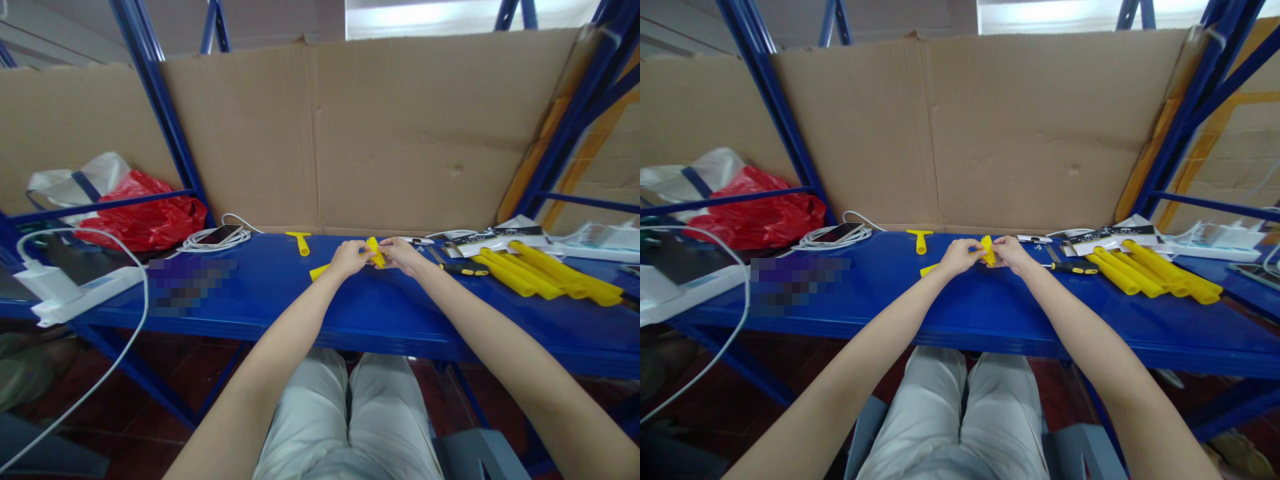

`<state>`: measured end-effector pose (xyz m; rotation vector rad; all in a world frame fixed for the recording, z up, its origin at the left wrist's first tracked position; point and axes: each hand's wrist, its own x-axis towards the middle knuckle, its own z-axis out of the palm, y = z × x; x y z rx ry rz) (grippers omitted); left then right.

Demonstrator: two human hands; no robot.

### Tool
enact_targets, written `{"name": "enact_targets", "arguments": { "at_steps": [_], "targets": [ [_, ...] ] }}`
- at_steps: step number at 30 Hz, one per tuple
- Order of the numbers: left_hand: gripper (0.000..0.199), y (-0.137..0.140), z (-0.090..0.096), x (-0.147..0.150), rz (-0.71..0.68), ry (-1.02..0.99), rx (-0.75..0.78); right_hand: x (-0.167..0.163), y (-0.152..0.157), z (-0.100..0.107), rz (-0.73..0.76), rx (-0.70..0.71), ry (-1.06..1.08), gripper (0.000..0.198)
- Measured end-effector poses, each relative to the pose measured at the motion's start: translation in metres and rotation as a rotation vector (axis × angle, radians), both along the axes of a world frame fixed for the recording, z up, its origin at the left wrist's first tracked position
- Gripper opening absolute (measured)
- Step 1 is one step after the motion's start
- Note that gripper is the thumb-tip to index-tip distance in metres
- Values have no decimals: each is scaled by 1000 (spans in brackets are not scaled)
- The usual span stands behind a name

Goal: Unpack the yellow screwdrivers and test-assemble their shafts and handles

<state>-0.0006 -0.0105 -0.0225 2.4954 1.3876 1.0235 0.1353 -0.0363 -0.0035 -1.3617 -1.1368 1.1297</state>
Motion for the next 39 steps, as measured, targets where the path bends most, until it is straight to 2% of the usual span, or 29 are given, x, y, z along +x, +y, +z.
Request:
{"name": "enact_targets", "arguments": {
  "at_steps": [6, 13, 21, 27, 39],
  "targets": [
    [22, 0, -2, -1, -13, -29, 7, 4, 3, -2, 71, 22, -6, 18],
    [32, 0, -3, -1, -55, -18, -10, 10, 10, -6, 81, 1, 36, 15],
    [35, 2, -2, -5, -51, -21, -2, 5, 9, -10, 65, -43, 223, 20],
    [38, 5, 0, -8, -109, -35, -32, 3, 12, -16, 82, -21, 334, 20],
    [60, 6, 1, -12, -169, -4, -81, 0, 12, -21, 44, 60, 359, 21]
  ]
}}
